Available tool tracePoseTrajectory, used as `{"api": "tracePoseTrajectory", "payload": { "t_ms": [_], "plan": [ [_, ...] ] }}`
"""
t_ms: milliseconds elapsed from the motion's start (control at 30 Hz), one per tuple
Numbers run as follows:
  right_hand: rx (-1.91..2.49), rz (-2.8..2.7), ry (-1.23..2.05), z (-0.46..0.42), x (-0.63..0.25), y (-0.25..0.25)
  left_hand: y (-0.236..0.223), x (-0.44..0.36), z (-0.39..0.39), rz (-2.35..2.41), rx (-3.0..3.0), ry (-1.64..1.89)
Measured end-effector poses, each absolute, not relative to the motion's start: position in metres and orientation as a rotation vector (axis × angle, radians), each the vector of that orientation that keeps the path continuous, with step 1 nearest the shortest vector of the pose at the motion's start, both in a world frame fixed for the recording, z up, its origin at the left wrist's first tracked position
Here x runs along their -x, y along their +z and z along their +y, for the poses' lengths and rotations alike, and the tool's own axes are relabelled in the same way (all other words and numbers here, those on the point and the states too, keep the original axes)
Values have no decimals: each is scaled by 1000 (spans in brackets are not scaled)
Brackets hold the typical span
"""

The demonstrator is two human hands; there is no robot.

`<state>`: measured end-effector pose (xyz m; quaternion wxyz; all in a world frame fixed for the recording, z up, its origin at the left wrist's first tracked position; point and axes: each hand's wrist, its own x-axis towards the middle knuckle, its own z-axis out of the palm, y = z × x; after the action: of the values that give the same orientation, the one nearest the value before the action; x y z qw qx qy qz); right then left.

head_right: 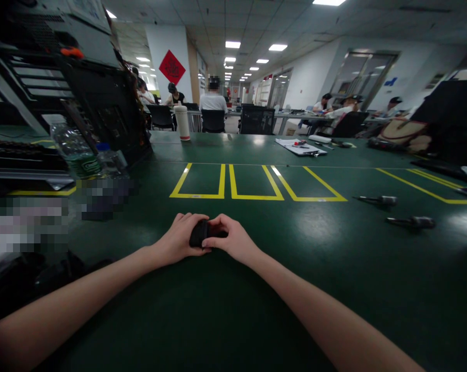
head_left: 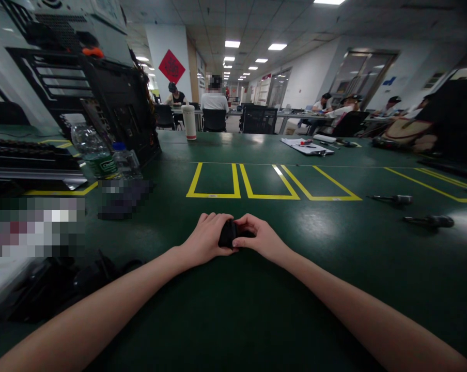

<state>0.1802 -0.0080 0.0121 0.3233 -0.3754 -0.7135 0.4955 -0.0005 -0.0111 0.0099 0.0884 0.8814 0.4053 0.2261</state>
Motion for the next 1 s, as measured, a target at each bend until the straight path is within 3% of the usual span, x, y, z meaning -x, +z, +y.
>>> {"api": "tracePoseTrajectory", "payload": {
  "t_ms": [267, 1000],
  "plan": [
    [973, -1760, 1472, -10, -180, 10, 9, 0, -11, 1213, -2672, 666],
    [916, -1748, 1389, -17, -178, 12, 8, 0, -11, 1230, -2638, 681]
  ]
}}
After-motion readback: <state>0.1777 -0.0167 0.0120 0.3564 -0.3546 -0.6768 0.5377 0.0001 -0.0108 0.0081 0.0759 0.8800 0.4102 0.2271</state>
